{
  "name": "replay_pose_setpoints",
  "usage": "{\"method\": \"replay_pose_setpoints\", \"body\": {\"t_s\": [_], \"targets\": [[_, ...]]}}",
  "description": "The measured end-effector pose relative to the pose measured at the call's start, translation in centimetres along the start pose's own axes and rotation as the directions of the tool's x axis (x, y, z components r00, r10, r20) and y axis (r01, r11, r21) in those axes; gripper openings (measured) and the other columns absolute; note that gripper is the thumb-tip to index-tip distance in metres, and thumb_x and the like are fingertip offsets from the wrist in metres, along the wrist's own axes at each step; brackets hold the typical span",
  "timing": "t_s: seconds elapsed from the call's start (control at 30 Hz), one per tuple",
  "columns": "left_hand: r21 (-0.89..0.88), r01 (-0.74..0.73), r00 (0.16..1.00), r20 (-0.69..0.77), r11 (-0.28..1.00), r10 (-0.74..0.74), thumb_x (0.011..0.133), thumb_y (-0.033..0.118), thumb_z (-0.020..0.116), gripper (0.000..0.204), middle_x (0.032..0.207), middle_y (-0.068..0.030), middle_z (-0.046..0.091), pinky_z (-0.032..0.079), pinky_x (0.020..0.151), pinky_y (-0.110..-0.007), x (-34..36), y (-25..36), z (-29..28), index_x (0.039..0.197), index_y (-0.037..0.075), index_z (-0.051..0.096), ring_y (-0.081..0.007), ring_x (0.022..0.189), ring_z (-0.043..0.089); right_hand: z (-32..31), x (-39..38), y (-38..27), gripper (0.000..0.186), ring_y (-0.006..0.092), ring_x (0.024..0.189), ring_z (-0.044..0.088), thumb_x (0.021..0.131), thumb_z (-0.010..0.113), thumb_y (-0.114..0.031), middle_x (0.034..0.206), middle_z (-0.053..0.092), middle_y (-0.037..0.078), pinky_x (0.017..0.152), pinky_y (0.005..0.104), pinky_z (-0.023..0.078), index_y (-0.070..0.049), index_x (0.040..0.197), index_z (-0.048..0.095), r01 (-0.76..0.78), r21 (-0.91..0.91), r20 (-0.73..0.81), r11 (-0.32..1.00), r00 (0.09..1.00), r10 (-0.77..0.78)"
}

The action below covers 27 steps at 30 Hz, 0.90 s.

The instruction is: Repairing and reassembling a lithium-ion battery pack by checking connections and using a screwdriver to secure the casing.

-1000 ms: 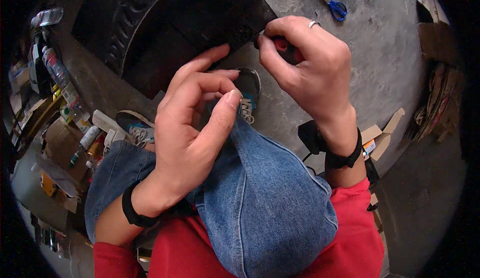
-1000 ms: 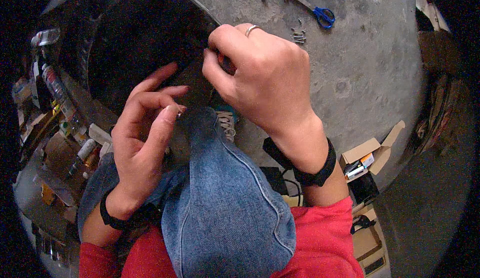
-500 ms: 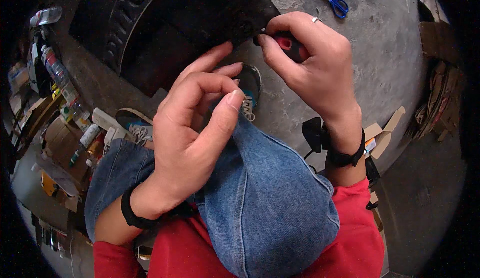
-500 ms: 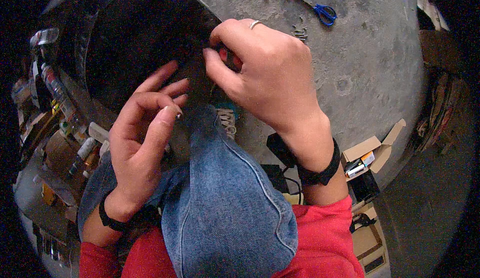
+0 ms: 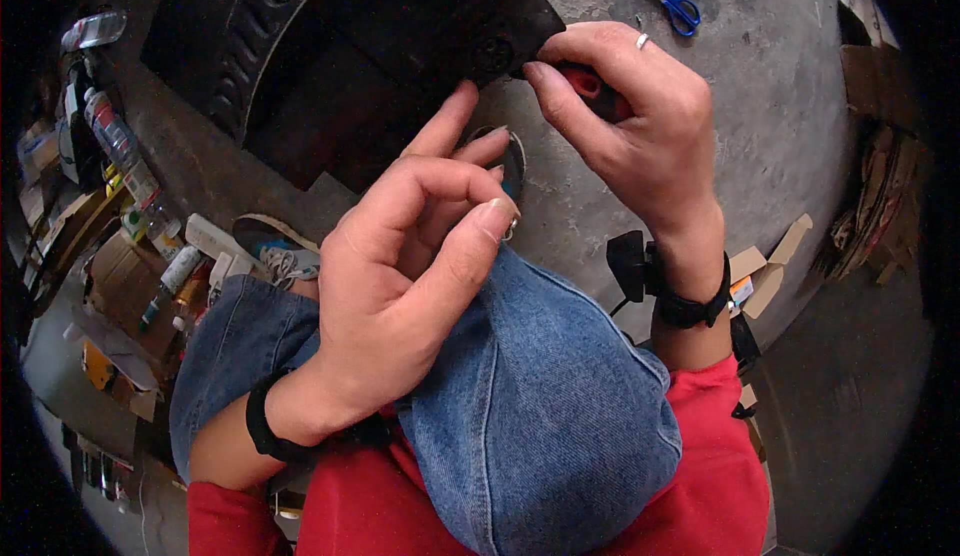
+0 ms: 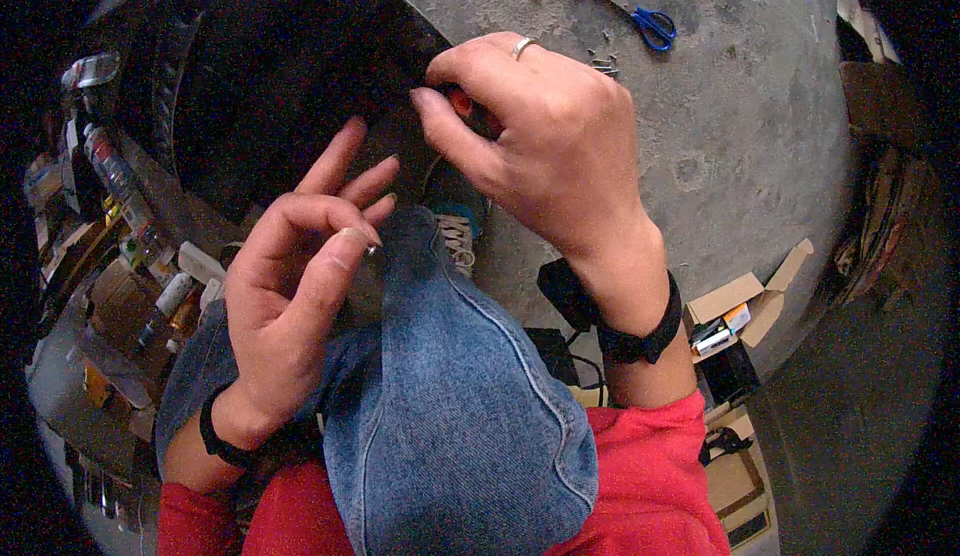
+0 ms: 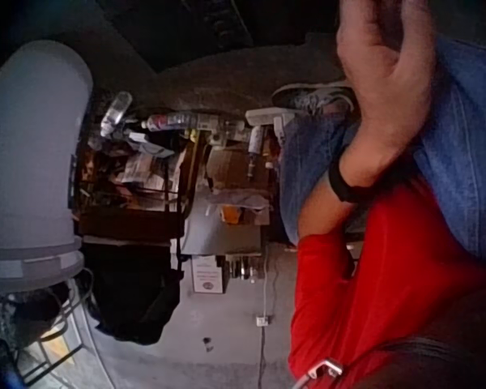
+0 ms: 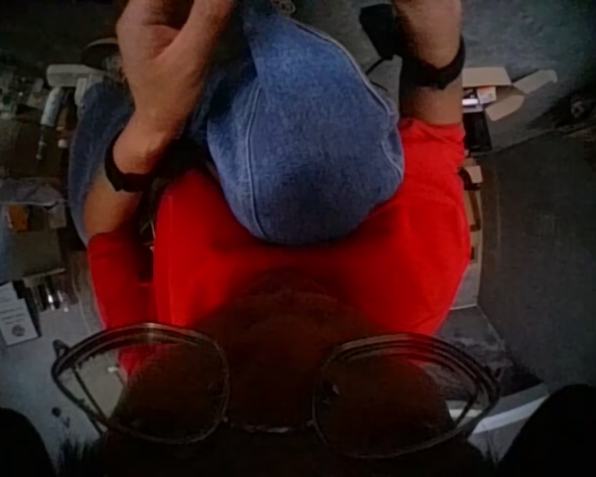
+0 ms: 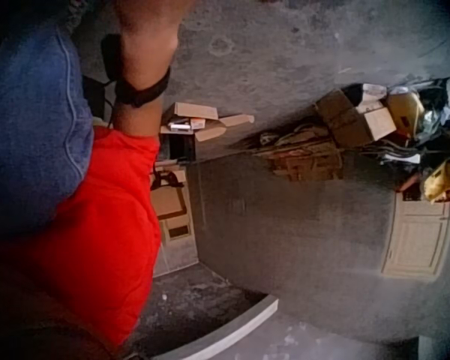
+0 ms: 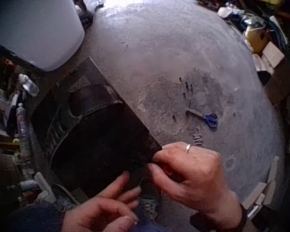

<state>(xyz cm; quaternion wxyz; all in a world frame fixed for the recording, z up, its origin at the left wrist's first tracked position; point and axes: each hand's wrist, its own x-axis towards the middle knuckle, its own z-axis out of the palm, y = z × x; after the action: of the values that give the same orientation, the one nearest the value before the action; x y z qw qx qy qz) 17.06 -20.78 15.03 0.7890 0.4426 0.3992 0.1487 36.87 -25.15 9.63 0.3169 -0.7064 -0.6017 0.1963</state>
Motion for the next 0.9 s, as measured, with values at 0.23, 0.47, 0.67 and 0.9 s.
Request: {"method": "replay_pose_setpoints", "body": {"t_s": [0.23,0.47,0.67,0.9], "targets": [[-0.025,-0.004,1.0,0.022,1.0,0.005,0.096,0.007,0.05,0.015,0.15,-0.0284,0.028,0.039,0.108,-0.042,0.1,-0.1,0.1,0.106,-0.002,0.057,-0.0336,0.131,0.045,0.0,-0.3,-0.6,0.01,0.0148,0.07,0.064,0.08,0.073,-0.005,0.082,0.068,0.008,0.062,0.0251,0.05,-0.001,0.088,0.068,-0.073,0.038,0.024,0.997,0.997,0.072],[-0.04,0.007,1.0,0.004,0.999,-0.007,0.096,0.007,0.05,0.014,0.15,-0.0282,0.029,0.039,0.108,-0.042,0.0,0.1,0.3,0.105,-0.002,0.057,-0.0336,0.131,0.045,0.1,-0.3,-0.8,0.01,0.0144,0.069,0.064,0.08,0.073,-0.005,0.081,0.067,0.008,0.062,0.0247,0.051,-0.001,0.087,0.068,-0.08,0.032,0.02,0.996,0.997,0.079],[-0.029,-0.016,0.999,-0.033,0.999,0.015,0.096,0.007,0.051,0.014,0.149,-0.0279,0.031,0.04,0.107,-0.042,0.1,0.0,0.1,0.104,-0.002,0.057,-0.0334,0.131,0.046,-0.4,-0.2,-1.1,0.012,0.0145,0.069,0.064,0.079,0.073,-0.006,0.082,0.067,0.008,0.062,0.0245,0.05,-0.002,0.089,0.067,-0.115,0.009,0.064,0.993,0.991,0.115],[-0.048,-0.001,1.0,-0.02,0.999,0.0,0.096,0.008,0.051,0.013,0.149,-0.0282,0.031,0.041,0.106,-0.041,0.1,0.0,0.1,0.103,-0.002,0.057,-0.0329,0.13,0.046,0.2,0.0,-0.8,0.011,0.0174,0.067,0.065,0.079,0.072,-0.01,0.079,0.067,0.007,0.059,0.0278,0.051,-0.006,0.088,0.067,-0.061,0.036,0.0,0.997,0.998,0.061]]}}
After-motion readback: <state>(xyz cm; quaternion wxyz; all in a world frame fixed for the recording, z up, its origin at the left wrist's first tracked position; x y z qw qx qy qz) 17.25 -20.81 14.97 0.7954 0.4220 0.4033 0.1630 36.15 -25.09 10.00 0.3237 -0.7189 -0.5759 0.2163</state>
